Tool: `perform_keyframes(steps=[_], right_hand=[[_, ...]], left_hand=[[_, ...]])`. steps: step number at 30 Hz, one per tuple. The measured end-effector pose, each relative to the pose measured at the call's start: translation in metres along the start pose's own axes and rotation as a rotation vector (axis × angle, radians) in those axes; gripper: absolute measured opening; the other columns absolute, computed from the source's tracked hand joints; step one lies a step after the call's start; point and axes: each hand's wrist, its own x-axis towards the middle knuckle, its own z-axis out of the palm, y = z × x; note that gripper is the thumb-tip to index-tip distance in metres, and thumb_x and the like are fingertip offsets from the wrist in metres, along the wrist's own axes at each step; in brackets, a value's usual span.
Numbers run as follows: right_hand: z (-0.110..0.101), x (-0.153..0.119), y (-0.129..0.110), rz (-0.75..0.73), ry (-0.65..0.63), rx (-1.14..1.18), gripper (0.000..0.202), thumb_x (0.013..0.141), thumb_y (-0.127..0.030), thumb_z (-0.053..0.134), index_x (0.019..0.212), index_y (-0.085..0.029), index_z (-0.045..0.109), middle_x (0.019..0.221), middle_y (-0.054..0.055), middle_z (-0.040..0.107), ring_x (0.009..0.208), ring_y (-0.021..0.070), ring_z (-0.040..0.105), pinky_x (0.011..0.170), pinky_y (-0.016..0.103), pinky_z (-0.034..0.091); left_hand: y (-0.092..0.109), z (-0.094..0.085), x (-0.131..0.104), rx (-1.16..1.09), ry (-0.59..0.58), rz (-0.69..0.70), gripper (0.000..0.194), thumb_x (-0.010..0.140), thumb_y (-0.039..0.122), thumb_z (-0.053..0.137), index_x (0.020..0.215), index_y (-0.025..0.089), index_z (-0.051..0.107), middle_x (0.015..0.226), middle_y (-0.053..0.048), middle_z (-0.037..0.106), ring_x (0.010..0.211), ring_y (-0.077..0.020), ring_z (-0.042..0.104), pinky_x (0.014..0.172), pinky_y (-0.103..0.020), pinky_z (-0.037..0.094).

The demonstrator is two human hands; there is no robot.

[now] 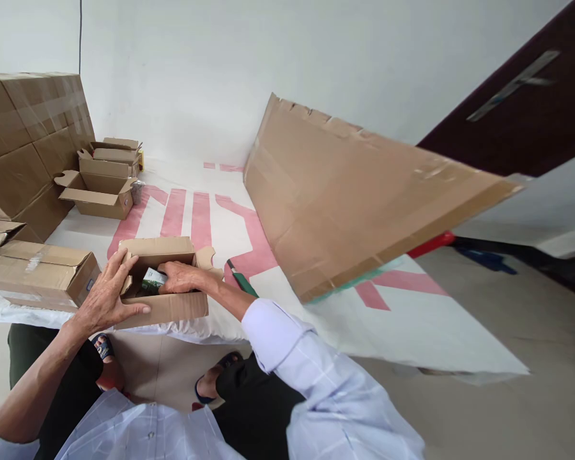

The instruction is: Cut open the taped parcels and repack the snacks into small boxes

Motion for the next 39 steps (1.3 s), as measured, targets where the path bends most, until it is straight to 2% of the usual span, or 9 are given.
perform_keyframes(steps=[6,12,15,19,24,27,31,36,39], right_hand=[[-0.034,-0.032,0.010,-0.076,0.217,0.408,0.015,0.079,-0.034,0.069,0.087,-0.021,0.069,0.077,-0.003,0.067,0.071,0.0159,0.059,0.061,0.025,0.041],[-0.055,-0.044,0.013,-0.113,0.138,0.826,0.033,0.083,-0.051,0.080,0.087,-0.018,0.075,0.087,0.003,0.076,0.077,0.0177,0.067,0.066,0.027,0.052],[-0.052,-0.043,0.007,-0.049,0.076,0.883,0.029,0.081,-0.045,0.088,0.088,-0.018,0.079,0.087,0.005,0.079,0.076,0.0189,0.070,0.065,0.027,0.055],[-0.046,-0.044,0.006,-0.076,0.043,1.039,0.028,0.090,-0.043,0.085,0.100,-0.017,0.081,0.093,0.006,0.081,0.082,0.0190,0.073,0.072,0.027,0.061],[-0.039,-0.048,0.021,-0.227,0.205,1.314,0.045,0.097,-0.059,0.076,0.113,-0.017,0.076,0.106,0.010,0.081,0.088,0.0210,0.077,0.079,0.032,0.066],[-0.027,-0.040,0.021,-0.307,0.373,1.285,0.044,0.092,-0.050,0.082,0.123,-0.020,0.074,0.122,0.010,0.079,0.098,0.0196,0.077,0.084,0.029,0.065],[-0.007,-0.020,0.011,-0.241,0.571,1.062,0.054,0.091,-0.039,0.080,0.142,-0.024,0.070,0.140,0.010,0.073,0.117,0.0232,0.073,0.086,0.031,0.064],[0.006,-0.005,0.005,-0.172,0.592,0.963,0.062,0.097,-0.031,0.068,0.159,-0.029,0.058,0.128,0.008,0.077,0.116,0.0237,0.073,0.093,0.036,0.063],[0.011,-0.002,0.008,-0.193,0.612,0.970,0.063,0.097,-0.034,0.068,0.159,-0.030,0.056,0.129,0.009,0.076,0.119,0.0253,0.072,0.088,0.036,0.064]], left_hand=[[-0.002,-0.002,-0.001,0.074,-0.092,-0.036,0.113,0.097,0.078,0.067,0.181,0.026,0.014,0.183,-0.025,0.030,0.172,-0.0523,0.015,0.125,-0.073,0.037],[0.005,-0.032,0.020,0.125,-0.045,-0.005,0.088,0.106,0.054,0.063,0.180,0.029,0.021,0.184,-0.019,0.032,0.170,-0.0442,0.029,0.129,-0.067,0.037],[0.020,-0.045,0.045,0.118,-0.050,0.122,0.089,0.097,0.035,0.072,0.176,0.028,0.032,0.183,-0.016,0.035,0.170,-0.0409,0.031,0.133,-0.062,0.035],[0.032,-0.046,0.072,0.015,-0.194,0.208,0.065,0.090,0.024,0.071,0.154,0.027,0.063,0.147,-0.013,0.071,0.144,-0.0387,0.061,0.121,-0.056,0.050],[0.020,-0.036,0.087,-0.281,-0.139,-0.003,0.049,0.085,0.042,0.080,0.129,0.022,0.075,0.117,-0.008,0.079,0.111,-0.0328,0.072,0.101,-0.047,0.060],[0.017,-0.029,0.092,-0.547,-0.131,-0.156,0.053,0.083,0.058,0.083,0.118,0.018,0.076,0.103,-0.006,0.078,0.095,-0.0279,0.073,0.080,-0.038,0.063],[0.024,-0.018,0.094,-0.787,-0.100,-0.266,0.067,0.078,0.069,0.087,0.117,0.016,0.077,0.111,-0.010,0.078,0.101,-0.0310,0.075,0.070,-0.036,0.065],[0.022,-0.006,0.093,-0.931,-0.065,-0.314,0.073,0.078,0.073,0.087,0.122,0.016,0.075,0.126,-0.014,0.076,0.113,-0.0334,0.073,0.071,-0.035,0.065],[0.018,-0.003,0.091,-0.975,-0.105,-0.302,0.074,0.075,0.061,0.094,0.129,0.016,0.073,0.125,-0.014,0.077,0.112,-0.0322,0.074,0.079,-0.037,0.065]])
